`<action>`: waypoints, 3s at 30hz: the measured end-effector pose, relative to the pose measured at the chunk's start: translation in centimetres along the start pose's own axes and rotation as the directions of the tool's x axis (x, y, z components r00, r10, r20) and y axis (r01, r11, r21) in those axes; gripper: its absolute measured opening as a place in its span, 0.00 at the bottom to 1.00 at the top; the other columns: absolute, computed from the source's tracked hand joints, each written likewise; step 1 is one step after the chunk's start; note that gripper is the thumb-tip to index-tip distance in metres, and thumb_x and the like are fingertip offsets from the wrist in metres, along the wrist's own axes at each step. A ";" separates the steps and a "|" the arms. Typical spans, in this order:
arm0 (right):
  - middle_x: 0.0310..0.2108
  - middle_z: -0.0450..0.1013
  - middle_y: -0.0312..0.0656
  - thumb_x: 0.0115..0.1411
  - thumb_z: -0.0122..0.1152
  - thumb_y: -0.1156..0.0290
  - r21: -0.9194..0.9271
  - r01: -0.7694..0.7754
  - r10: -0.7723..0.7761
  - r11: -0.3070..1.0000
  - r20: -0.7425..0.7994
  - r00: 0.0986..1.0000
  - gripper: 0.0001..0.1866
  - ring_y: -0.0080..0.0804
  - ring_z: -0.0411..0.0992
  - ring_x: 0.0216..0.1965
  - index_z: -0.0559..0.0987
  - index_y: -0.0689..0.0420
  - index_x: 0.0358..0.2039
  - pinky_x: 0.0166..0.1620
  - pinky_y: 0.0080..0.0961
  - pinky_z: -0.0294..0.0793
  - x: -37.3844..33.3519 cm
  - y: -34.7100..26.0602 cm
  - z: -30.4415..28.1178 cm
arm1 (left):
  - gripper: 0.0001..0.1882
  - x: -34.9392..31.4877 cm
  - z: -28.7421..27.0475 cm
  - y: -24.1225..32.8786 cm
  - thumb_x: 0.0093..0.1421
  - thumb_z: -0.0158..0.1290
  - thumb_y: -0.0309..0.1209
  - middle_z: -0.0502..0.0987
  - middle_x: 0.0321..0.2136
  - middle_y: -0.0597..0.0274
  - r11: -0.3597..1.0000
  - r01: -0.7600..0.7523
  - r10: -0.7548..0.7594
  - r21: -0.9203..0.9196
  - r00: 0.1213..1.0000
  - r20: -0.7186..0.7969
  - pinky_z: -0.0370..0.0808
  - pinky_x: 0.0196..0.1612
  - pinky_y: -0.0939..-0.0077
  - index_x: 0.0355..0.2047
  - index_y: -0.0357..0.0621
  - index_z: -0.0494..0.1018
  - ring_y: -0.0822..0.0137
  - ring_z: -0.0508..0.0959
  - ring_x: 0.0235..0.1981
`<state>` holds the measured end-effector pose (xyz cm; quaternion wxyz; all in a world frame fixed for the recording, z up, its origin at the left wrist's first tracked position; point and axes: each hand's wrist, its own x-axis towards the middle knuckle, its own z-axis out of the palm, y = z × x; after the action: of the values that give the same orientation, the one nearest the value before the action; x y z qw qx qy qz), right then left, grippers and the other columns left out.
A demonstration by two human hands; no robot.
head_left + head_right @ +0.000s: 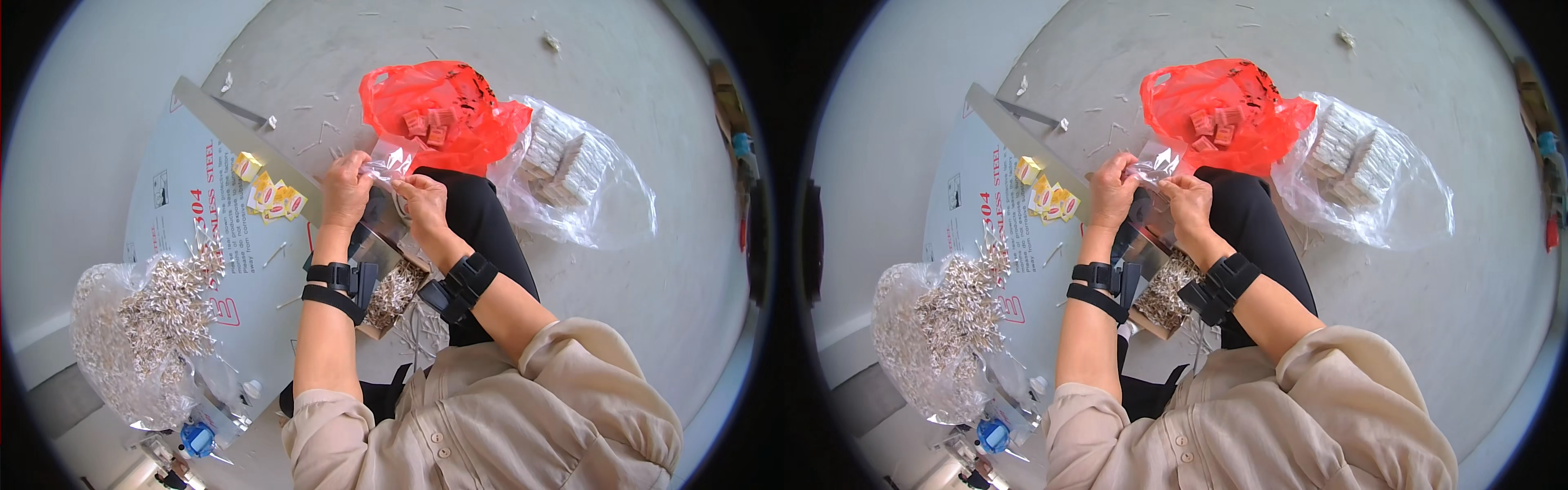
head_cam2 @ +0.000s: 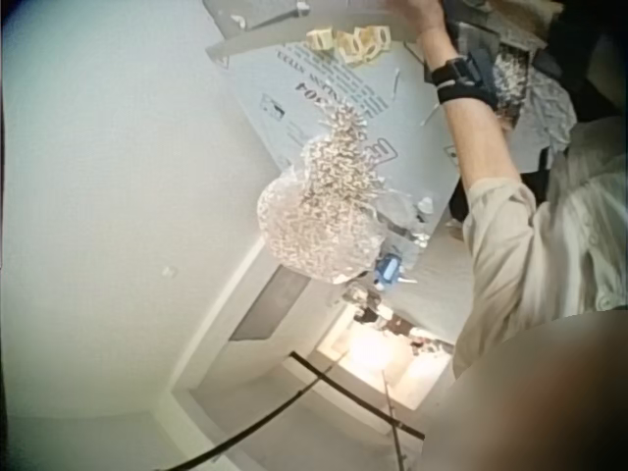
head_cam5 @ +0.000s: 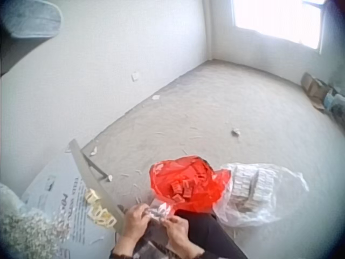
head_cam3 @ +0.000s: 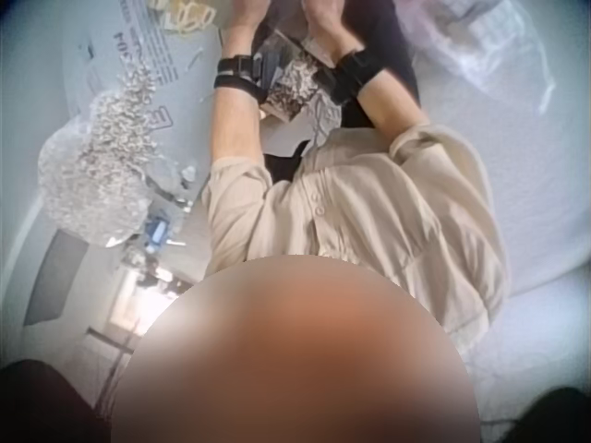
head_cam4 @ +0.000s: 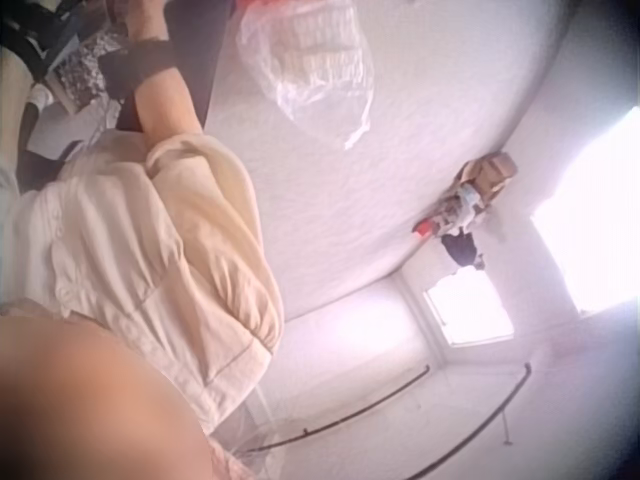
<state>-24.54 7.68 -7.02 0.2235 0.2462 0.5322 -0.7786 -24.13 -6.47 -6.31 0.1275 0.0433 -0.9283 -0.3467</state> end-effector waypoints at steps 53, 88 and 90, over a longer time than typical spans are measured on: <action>0.36 0.72 0.46 0.40 0.67 0.72 -0.678 0.540 -0.483 0.499 0.299 0.823 0.08 0.46 0.69 0.42 0.77 0.60 0.17 0.45 0.37 0.70 -5.8 6.6 0.9 | 0.03 -5.2 -7.0 -0.4 0.53 0.53 0.26 0.76 0.29 0.51 0.918 0.026 -0.133 0.396 0.961 0.243 0.72 0.41 0.56 0.27 0.40 0.75 0.48 0.75 0.35; 0.30 0.71 0.43 0.46 0.63 0.77 -0.224 0.975 -0.198 -0.002 0.955 0.219 0.07 0.45 0.71 0.36 0.77 0.59 0.28 0.39 0.36 0.73 -8.9 8.6 7.7 | 0.06 -23.7 -10.0 -2.6 0.48 0.59 0.24 0.71 0.29 0.65 0.878 0.449 -0.338 0.167 0.829 -0.446 0.68 0.41 0.62 0.26 0.46 0.74 0.57 0.70 0.36; 0.31 0.71 0.44 0.45 0.63 0.78 -0.249 0.968 -0.192 0.038 0.949 0.252 0.12 0.47 0.71 0.36 0.77 0.59 0.33 0.39 0.37 0.72 -9.0 8.3 7.6 | 0.07 -23.7 -9.8 -2.5 0.47 0.60 0.24 0.71 0.29 0.64 0.887 0.431 -0.326 0.164 0.838 -0.437 0.68 0.42 0.62 0.27 0.46 0.74 0.57 0.70 0.36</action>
<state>-13.53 -1.45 -5.00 0.0943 -0.5153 0.7484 -0.4068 1.29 -10.60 -5.69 0.2350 0.3129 -0.8921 -0.2261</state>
